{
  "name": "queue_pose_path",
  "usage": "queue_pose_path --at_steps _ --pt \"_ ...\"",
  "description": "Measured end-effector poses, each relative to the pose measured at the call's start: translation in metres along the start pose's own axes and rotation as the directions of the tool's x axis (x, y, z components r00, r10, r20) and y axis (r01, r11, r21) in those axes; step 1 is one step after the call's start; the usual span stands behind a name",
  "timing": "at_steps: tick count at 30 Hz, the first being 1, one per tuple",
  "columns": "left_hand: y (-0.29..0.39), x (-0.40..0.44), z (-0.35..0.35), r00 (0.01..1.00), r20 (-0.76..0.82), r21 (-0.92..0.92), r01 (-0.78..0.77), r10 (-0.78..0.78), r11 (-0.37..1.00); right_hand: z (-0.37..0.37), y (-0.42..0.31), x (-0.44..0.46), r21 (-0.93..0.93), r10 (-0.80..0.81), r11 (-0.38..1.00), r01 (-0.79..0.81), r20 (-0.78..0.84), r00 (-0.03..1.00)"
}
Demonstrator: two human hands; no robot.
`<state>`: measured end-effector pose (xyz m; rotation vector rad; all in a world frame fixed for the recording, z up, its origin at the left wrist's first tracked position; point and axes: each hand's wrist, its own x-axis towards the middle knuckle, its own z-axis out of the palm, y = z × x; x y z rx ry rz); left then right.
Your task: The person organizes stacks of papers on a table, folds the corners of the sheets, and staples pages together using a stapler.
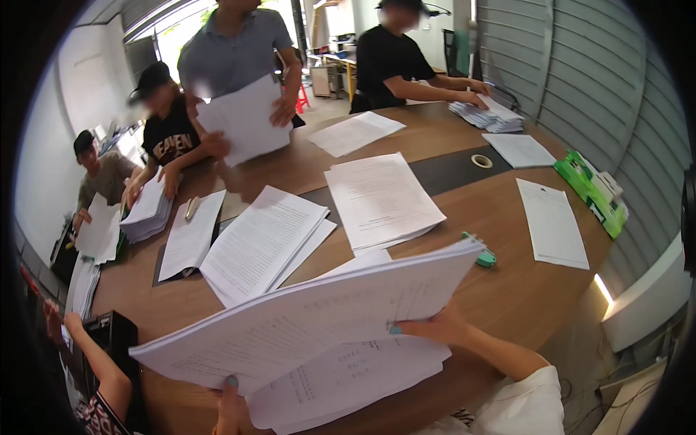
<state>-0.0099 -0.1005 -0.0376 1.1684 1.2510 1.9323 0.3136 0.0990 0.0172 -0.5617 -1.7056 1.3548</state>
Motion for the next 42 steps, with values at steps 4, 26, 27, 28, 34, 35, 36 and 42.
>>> queue_pose_path --at_steps 4,26,27,28,34,35,36,42 --pt "0.002 -0.003 0.013 0.971 -0.212 -0.054 0.1 -0.109 0.993 0.001 -0.001 0.003 -0.048 -0.032 0.998 0.033 0.024 0.999" --pt "0.017 0.026 -0.021 0.917 -0.276 0.204 -0.235 0.287 0.95 -0.007 -0.053 0.029 -0.095 -0.25 0.963 0.252 0.029 0.968" --pt "0.017 0.024 -0.025 0.911 -0.293 0.224 -0.232 0.292 0.947 -0.007 -0.052 0.028 -0.094 -0.25 0.963 0.252 0.032 0.968" --pt "0.016 0.024 -0.027 0.903 -0.309 0.237 -0.231 0.298 0.944 -0.006 -0.051 0.027 -0.087 -0.215 0.973 0.214 0.006 0.977" --pt "0.033 0.02 -0.029 0.894 -0.329 0.282 -0.214 0.304 0.935 0.01 -0.057 0.023 -0.047 -0.282 0.959 0.278 -0.137 0.95" --pt "0.054 0.017 0.006 0.915 -0.331 0.259 -0.149 0.232 0.954 0.012 -0.058 0.022 -0.055 -0.315 0.949 0.311 -0.178 0.932" --pt "0.065 0.015 0.025 0.93 -0.332 0.237 -0.08 0.158 0.968 0.01 -0.057 0.021 -0.052 -0.307 0.952 0.303 -0.179 0.935" --pt "0.035 0.01 -0.016 0.852 -0.433 0.244 -0.206 0.296 0.948 -0.014 -0.05 0.031 -0.135 -0.383 0.908 0.396 0.112 0.917"
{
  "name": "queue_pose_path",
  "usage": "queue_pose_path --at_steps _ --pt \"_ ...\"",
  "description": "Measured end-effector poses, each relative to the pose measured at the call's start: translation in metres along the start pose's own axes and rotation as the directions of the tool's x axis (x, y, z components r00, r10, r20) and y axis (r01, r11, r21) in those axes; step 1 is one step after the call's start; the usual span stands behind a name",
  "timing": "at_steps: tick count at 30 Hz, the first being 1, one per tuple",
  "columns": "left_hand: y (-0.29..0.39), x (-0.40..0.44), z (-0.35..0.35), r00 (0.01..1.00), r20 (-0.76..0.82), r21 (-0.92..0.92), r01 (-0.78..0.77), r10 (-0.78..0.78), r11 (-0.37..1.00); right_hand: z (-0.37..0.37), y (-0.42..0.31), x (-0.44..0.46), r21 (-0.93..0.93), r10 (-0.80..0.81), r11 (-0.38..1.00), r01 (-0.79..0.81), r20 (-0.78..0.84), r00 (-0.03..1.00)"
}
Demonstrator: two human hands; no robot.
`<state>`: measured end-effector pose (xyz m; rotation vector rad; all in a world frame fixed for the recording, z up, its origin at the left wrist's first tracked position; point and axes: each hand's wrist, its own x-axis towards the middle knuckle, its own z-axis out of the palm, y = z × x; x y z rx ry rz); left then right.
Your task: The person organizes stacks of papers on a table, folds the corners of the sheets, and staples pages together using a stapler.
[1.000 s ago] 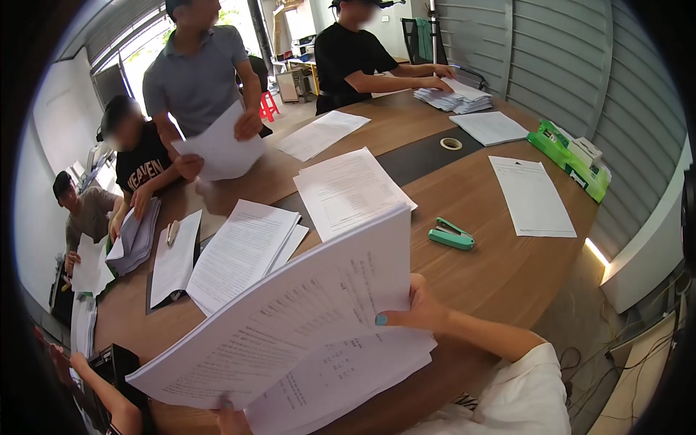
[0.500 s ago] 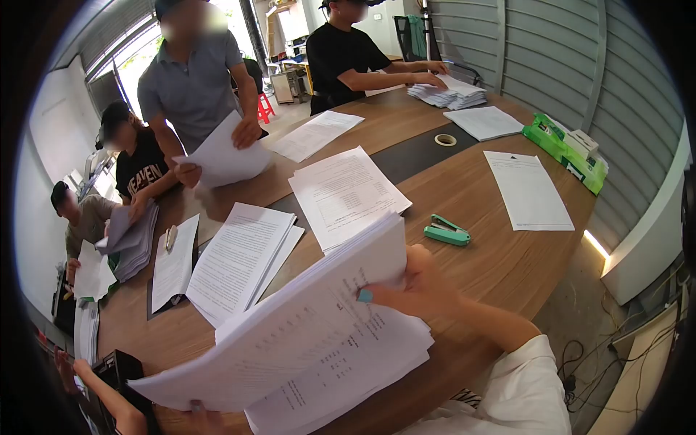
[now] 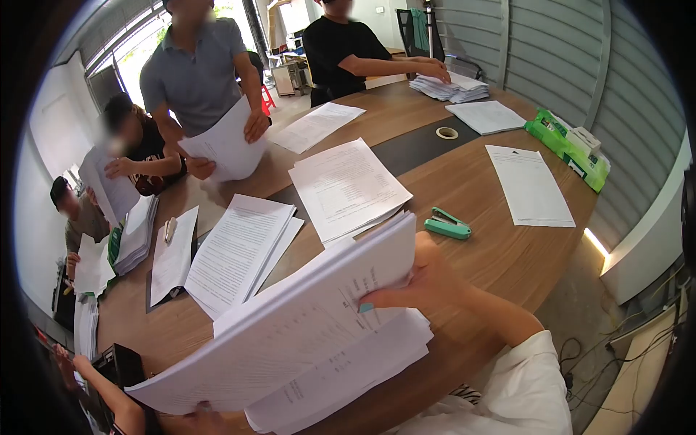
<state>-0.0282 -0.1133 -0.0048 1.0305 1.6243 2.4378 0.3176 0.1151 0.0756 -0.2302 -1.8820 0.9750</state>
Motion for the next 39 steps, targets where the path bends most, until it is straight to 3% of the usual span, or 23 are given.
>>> queue_pose_path --at_steps 2,6,8,12,14,15,17,21,23,24,25,26,27,29,31,33,39 --pt "0.001 -0.001 -0.001 1.0 0.018 0.013 0.009 -0.009 1.0 0.004 -0.001 -0.002 0.104 0.111 0.988 -0.112 0.016 0.994" --pt "0.004 -0.001 0.001 0.997 0.067 0.041 0.034 -0.037 0.999 0.021 -0.007 0.001 0.067 0.062 0.996 -0.059 -0.053 0.997" --pt "0.007 -0.005 0.006 0.993 0.101 0.066 0.057 -0.063 0.996 0.03 -0.015 0.004 0.093 0.147 0.987 -0.134 -0.164 0.975" --pt "0.006 -0.027 0.016 0.966 0.213 0.17 0.108 -0.143 0.979 0.035 0.008 -0.003 0.068 0.154 0.987 -0.147 -0.112 0.982" --pt "-0.006 -0.024 0.011 0.958 0.197 0.041 0.205 -0.209 0.978 0.035 0.022 -0.003 0.263 0.206 0.948 -0.181 -0.072 0.976" --pt "-0.009 -0.024 0.008 0.941 0.189 -0.084 0.299 -0.279 0.951 0.035 0.025 -0.004 0.263 0.214 0.946 -0.189 -0.068 0.974" --pt "-0.008 -0.022 0.0 0.935 0.2 -0.084 0.314 -0.293 0.946 0.033 0.029 -0.001 0.058 0.098 0.994 -0.096 -0.03 0.995" --pt "-0.008 -0.013 -0.009 0.914 0.26 -0.096 0.345 -0.311 0.934 0.024 0.012 -0.002 0.016 0.05 0.999 -0.049 -0.093 0.994" --pt "-0.02 -0.016 -0.011 0.903 0.347 -0.142 0.317 -0.253 0.938 0.018 0.008 -0.006 0.146 0.225 0.964 -0.221 -0.015 0.974" --pt "-0.025 -0.016 -0.012 0.889 0.421 -0.187 0.278 -0.178 0.942 0.017 0.009 -0.006 0.143 0.227 0.964 -0.222 -0.019 0.974" --pt "-0.028 -0.014 -0.012 0.888 0.426 -0.191 0.277 -0.174 0.942 0.016 0.009 -0.005 0.313 0.288 0.91 -0.274 0.001 0.958" --pt "-0.031 -0.014 -0.011 0.892 0.406 -0.165 0.283 -0.197 0.945 0.014 0.01 -0.004 0.468 0.344 0.824 -0.318 0.033 0.939" --pt "-0.032 -0.014 -0.011 0.896 0.384 -0.135 0.293 -0.223 0.946 0.012 0.012 -0.006 0.464 0.347 0.826 -0.321 0.031 0.937" --pt "-0.032 -0.017 -0.014 0.901 0.333 -0.066 0.316 -0.278 0.946 0.011 0.019 -0.011 0.226 0.365 0.894 -0.386 0.131 0.922" --pt "-0.03 -0.018 -0.013 0.903 0.303 -0.03 0.329 -0.305 0.944 0.013 0.024 -0.013 0.248 0.326 0.904 -0.348 0.127 0.937" --pt "-0.027 -0.019 -0.01 0.829 0.287 0.056 0.486 -0.48 0.872 0.017 0.031 -0.015 0.27 0.285 0.912 -0.308 0.12 0.951" --pt "-0.016 -0.035 0.016 0.913 0.116 -0.021 0.396 -0.391 0.918 0.03 0.035 -0.026 0.135 0.174 0.976 -0.169 -0.025 0.984"
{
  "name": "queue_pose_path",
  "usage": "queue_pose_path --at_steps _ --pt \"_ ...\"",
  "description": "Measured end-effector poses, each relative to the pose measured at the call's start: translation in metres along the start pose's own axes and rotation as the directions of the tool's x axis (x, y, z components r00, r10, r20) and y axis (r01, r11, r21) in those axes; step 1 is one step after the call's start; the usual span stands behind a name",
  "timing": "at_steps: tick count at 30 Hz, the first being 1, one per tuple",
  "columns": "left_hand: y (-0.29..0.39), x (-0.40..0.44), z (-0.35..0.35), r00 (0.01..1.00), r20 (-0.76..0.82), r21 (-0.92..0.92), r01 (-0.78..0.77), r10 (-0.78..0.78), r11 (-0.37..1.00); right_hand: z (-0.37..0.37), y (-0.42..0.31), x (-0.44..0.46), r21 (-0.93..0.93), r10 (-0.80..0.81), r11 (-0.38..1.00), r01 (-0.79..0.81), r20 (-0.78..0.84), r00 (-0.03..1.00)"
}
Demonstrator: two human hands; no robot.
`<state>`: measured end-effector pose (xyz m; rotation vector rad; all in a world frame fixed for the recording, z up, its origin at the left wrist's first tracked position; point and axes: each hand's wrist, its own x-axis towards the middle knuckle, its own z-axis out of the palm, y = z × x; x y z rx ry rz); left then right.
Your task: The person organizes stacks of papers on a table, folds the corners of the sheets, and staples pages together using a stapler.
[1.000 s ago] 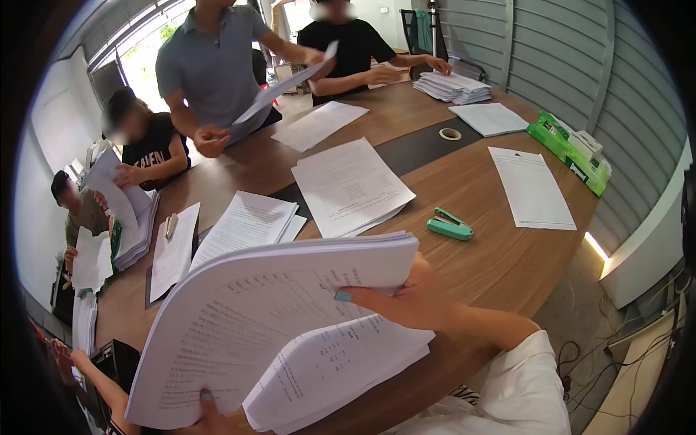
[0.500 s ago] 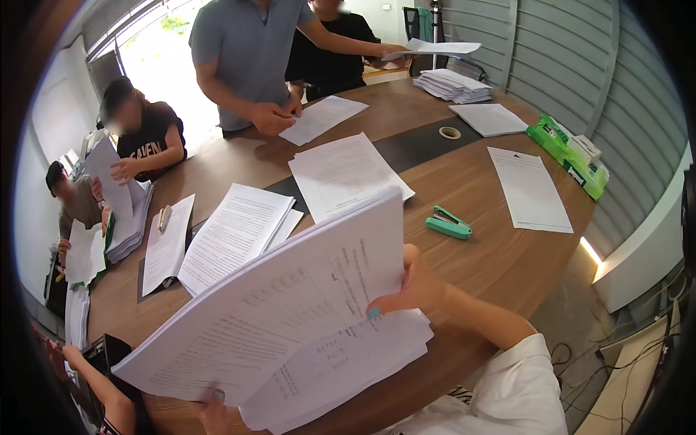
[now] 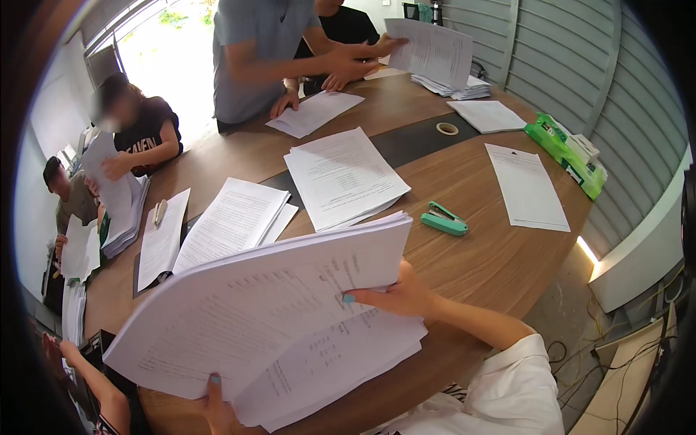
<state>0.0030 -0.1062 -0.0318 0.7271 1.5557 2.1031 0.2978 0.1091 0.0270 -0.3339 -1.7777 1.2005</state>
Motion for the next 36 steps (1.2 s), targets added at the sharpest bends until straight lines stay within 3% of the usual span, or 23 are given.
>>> queue_pose_path --at_steps 1,3,7,9,13,18,20,21,24,25,27,33,35,36 --pt "0.007 -0.002 0.005 1.0 -0.005 0.002 -0.002 0.002 1.0 0.002 -0.004 0.0 -0.041 0.004 0.999 -0.005 -0.008 1.0" --pt "0.019 -0.005 0.014 0.984 0.176 0.022 -0.025 0.02 0.999 0.006 -0.004 -0.001 -0.08 0.013 0.997 -0.014 -0.014 1.0" --pt "0.01 -0.004 0.033 0.996 -0.033 0.199 -0.074 0.082 0.977 0.018 0.007 -0.004 -0.017 0.052 0.998 -0.054 -0.079 0.995" --pt "0.018 -0.002 0.035 0.995 0.088 0.294 -0.068 0.044 0.953 0.017 0.008 -0.002 0.013 0.066 0.998 -0.065 -0.077 0.995" --pt "0.015 0.003 0.032 0.997 0.073 0.228 -0.026 0.01 0.973 0.013 0.009 -0.005 0.027 0.139 0.99 -0.138 -0.02 0.99" --pt "0.01 0.008 0.025 0.99 0.108 0.318 -0.123 0.093 0.94 0.013 0.01 -0.005 0.025 0.22 0.975 -0.221 0.02 0.975" --pt "0.017 0.007 0.025 0.986 0.118 0.34 -0.151 0.118 0.928 0.013 0.012 -0.004 -0.055 0.032 0.998 -0.033 -0.028 0.999" --pt "0.02 0.008 0.025 0.98 0.135 0.355 -0.186 0.147 0.916 0.013 0.01 -0.002 -0.053 0.028 0.998 -0.029 -0.027 0.999" --pt "0.008 0.018 0.001 0.965 0.242 0.329 -0.183 0.104 0.926 0.007 0.005 -0.002 -0.059 -0.012 0.998 0.01 -0.03 0.999" --pt "0.002 0.018 0.0 0.966 0.239 0.332 -0.176 0.097 0.927 0.004 0.007 -0.004 -0.045 0.049 0.998 -0.049 0.005 0.999" --pt "-0.004 0.02 0.001 0.99 0.127 0.277 -0.101 0.067 0.956 0.005 0.009 -0.006 -0.026 0.112 0.993 -0.111 0.043 0.993" --pt "0.002 0.025 0.013 0.998 0.037 0.105 -0.061 0.058 0.993 0.002 0.007 0.0 0.042 0.084 0.995 -0.085 0.037 0.996" --pt "0.029 0.021 0.022 0.994 0.105 0.13 -0.035 0.021 0.991 -0.002 -0.005 0.004 0.02 0.284 0.958 -0.287 0.095 0.954" --pt "0.044 0.016 0.028 0.986 0.165 0.16 -0.005 -0.022 0.987 -0.004 -0.014 0.006 0.013 0.284 0.958 -0.287 0.088 0.955"
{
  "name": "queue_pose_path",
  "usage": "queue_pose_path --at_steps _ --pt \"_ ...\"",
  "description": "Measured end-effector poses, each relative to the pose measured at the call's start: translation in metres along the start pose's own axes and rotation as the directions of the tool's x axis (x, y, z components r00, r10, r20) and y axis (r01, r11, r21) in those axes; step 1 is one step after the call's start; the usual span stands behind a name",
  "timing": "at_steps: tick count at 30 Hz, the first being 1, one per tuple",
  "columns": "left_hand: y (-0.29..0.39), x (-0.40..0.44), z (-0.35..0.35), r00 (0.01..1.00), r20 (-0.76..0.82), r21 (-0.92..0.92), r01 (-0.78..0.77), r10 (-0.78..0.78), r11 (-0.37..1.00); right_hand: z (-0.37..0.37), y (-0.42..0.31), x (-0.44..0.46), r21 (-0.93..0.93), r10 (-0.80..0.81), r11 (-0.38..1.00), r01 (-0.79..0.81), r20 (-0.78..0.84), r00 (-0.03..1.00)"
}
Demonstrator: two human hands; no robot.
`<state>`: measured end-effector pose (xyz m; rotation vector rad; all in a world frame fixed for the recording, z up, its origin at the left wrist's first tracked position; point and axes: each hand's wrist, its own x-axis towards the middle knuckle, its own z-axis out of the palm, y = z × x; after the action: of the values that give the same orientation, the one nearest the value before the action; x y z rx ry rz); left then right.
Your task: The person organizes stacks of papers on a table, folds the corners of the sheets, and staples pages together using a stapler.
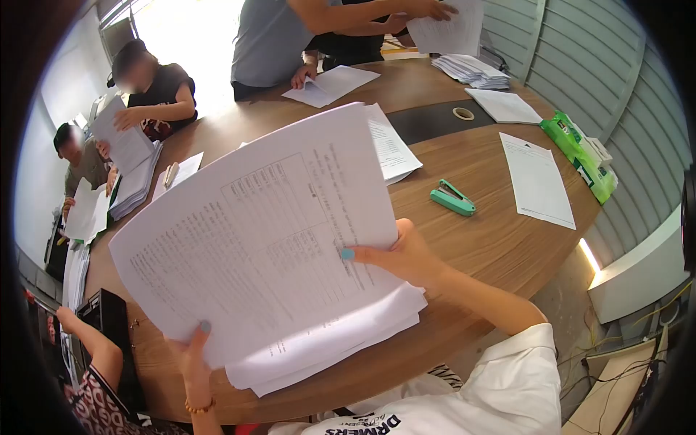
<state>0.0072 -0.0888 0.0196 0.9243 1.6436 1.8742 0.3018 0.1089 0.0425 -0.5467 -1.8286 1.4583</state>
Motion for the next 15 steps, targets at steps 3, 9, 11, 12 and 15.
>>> queue_pose_path --at_steps 3,9,11,12,15 --pt "0.022 -0.02 0.012 0.985 0.038 -0.109 0.172 -0.169 0.979 -0.005 -0.024 -0.007 0.254 0.29 0.918 -0.304 0.094 0.952" --pt "0.022 -0.015 0.012 0.842 0.213 0.115 0.483 -0.496 0.868 -0.003 -0.009 -0.017 0.306 0.612 0.704 -0.641 0.195 0.766" --pt "0.019 -0.01 0.013 0.855 0.221 0.102 0.459 -0.47 0.883 -0.006 0.0 -0.017 0.256 0.608 0.727 -0.637 0.191 0.771" --pt "0.019 -0.007 0.014 0.868 0.249 0.171 0.398 -0.43 0.902 -0.006 0.001 -0.016 0.256 0.609 0.723 -0.641 0.2 0.767" --pt "0.015 -0.005 0.011 0.878 0.29 0.273 0.305 -0.38 0.912 -0.006 0.003 -0.015 0.218 0.627 0.723 -0.656 0.194 0.755"
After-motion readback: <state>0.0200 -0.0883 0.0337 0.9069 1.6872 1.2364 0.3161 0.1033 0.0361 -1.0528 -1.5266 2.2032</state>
